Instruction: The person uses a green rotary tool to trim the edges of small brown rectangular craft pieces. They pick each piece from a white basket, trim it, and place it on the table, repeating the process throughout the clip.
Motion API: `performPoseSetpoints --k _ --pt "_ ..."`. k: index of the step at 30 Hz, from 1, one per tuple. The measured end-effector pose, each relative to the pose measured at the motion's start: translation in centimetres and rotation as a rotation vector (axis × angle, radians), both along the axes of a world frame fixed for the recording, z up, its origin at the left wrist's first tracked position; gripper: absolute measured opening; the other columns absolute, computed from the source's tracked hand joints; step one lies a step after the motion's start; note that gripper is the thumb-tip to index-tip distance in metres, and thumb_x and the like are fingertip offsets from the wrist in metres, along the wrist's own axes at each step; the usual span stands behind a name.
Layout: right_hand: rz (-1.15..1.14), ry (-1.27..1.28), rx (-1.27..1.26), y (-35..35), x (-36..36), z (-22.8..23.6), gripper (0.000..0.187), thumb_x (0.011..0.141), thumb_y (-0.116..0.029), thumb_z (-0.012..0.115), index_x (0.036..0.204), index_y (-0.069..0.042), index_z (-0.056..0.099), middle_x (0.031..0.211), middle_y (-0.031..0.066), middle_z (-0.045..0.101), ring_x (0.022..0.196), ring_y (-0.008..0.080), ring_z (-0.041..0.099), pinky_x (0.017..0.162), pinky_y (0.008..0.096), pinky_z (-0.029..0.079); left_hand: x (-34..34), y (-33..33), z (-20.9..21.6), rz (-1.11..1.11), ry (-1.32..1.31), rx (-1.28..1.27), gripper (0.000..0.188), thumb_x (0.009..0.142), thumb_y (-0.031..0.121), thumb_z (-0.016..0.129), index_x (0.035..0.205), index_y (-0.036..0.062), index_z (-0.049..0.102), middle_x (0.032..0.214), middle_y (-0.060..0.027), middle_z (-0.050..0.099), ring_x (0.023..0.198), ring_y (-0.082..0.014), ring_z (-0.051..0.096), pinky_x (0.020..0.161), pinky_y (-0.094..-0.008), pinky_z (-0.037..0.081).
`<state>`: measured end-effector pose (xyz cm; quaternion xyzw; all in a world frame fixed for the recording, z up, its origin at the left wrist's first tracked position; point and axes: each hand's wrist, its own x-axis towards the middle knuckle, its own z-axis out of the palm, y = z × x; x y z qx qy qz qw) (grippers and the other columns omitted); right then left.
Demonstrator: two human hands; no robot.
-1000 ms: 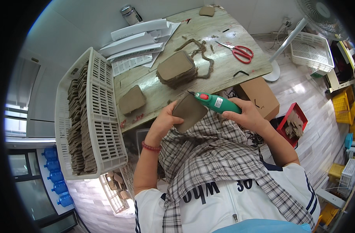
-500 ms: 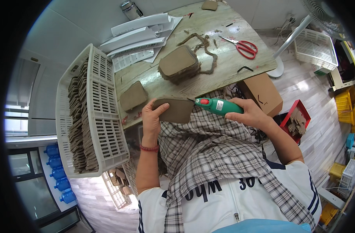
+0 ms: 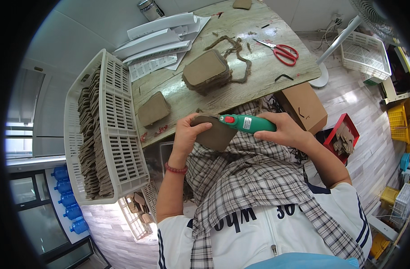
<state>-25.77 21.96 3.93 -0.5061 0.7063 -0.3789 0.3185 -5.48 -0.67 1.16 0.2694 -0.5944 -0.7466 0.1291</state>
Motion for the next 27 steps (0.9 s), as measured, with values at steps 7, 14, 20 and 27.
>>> performPoseSetpoints --k 7,14,20,27 --pt "0.086 -0.013 0.003 -2.1 0.5 0.5 0.052 0.080 -0.041 0.072 0.112 -0.001 0.062 0.083 0.0165 0.066 0.073 0.0254 0.066 0.069 0.0340 0.051 -0.2 0.0 0.6 -0.171 -0.110 0.033 0.018 0.078 -0.001 0.071 0.096 -0.0005 0.068 0.089 -0.0049 0.070 0.079 -0.0107 0.064 0.075 -0.0253 0.052" --pt "-0.148 -0.244 0.015 -0.9 0.4 -0.5 0.049 0.081 -0.035 0.074 0.113 0.000 0.062 0.081 0.0101 0.066 0.072 0.0147 0.063 0.068 0.0298 0.051 4.8 -9.3 1.5 0.392 0.126 -0.034 0.025 0.082 0.000 0.068 0.106 0.0017 0.063 0.096 -0.0064 0.069 0.083 -0.0169 0.067 0.075 -0.0279 0.055" --pt "-0.242 -0.264 0.000 1.1 0.1 -1.1 0.040 0.085 -0.031 0.071 0.110 -0.001 0.062 0.074 0.0025 0.063 0.063 0.0070 0.057 0.059 0.0240 0.046 4.1 -14.3 -0.2 0.573 -0.614 -1.355 0.059 0.081 0.024 0.073 0.131 0.0026 0.050 0.138 -0.0180 0.046 0.133 -0.0330 0.036 0.109 -0.0459 0.028" --pt "-0.327 -0.276 -0.005 2.2 0.5 -2.0 0.042 0.083 -0.035 0.072 0.107 -0.001 0.064 0.075 0.0057 0.065 0.065 0.0099 0.059 0.061 0.0257 0.048 -8.0 -10.6 -1.9 0.123 -0.367 -1.445 0.063 0.084 0.039 0.067 0.134 0.0056 0.049 0.145 -0.0183 0.038 0.140 -0.0360 0.022 0.113 -0.0508 0.016"
